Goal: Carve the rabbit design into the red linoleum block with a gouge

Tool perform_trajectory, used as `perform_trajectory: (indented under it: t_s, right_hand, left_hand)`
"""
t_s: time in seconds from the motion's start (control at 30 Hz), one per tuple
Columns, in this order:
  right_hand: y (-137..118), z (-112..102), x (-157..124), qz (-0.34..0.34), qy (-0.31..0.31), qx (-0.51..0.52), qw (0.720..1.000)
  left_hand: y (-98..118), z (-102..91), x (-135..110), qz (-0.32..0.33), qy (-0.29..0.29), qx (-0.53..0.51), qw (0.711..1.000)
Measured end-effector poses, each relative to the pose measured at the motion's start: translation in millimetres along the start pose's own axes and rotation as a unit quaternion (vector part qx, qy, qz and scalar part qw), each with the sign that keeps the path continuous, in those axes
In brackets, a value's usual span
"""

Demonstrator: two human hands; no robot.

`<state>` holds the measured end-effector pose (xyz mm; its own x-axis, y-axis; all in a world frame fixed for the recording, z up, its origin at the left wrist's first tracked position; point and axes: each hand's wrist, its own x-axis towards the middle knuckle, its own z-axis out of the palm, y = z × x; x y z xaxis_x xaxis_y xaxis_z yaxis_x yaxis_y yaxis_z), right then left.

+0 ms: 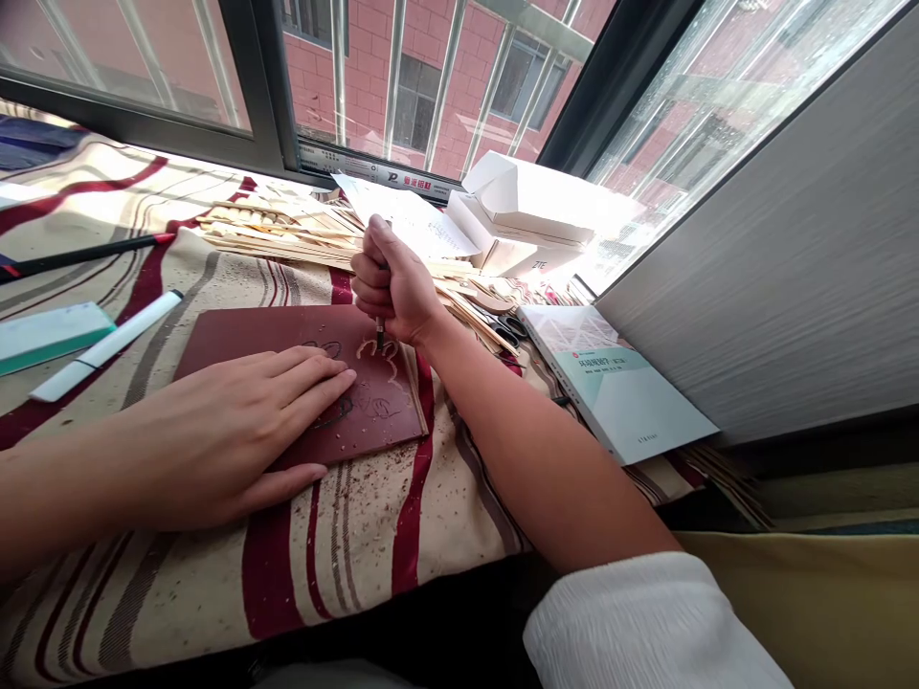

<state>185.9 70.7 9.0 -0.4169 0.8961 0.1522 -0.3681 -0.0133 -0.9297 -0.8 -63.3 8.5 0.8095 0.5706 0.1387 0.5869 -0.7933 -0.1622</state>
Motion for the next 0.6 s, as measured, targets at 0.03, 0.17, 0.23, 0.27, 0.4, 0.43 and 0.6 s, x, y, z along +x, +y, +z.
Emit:
perform_trajectory:
  t_s: [0.03,0.17,0.23,0.27,0.4,0.43,0.6]
  right_hand:
    - [-2,1,-1,0.005,-0.023,-0.001,1.000]
    - [-6,6,-5,-0.005,-0.056,0.006,0.998]
    - [-7,8,-8,-0.016,-0.065,0.002,0.998]
    - [-8,9,-9,-0.017,-0.075,-0.005,0.997]
    - [-11,14,-14,-0.016,-0.128,-0.032,0.991]
    - [-12,15,-15,-0.018,-0.139,-0.034,0.990]
    - [-11,27,-17,-0.023,-0.083,-0.083,0.993]
  left_hand:
    - [1,-0.4,0,-0.005,0.002,0.004,1.000]
    - [-2,2.0,0,-0.003,0.018,-0.010,1.000]
    - [-4,3.4,2,0.001,0.029,-0.022,0.999]
    - [-5,3.7,2,0.003,0.031,-0.027,0.999]
    - [-6,4.1,1,0.009,0.021,-0.040,0.999]
    - [-6,4.8,1,0.011,0.027,-0.037,0.999]
    - [-4,13.2,0,0.017,0.075,-0.015,0.997]
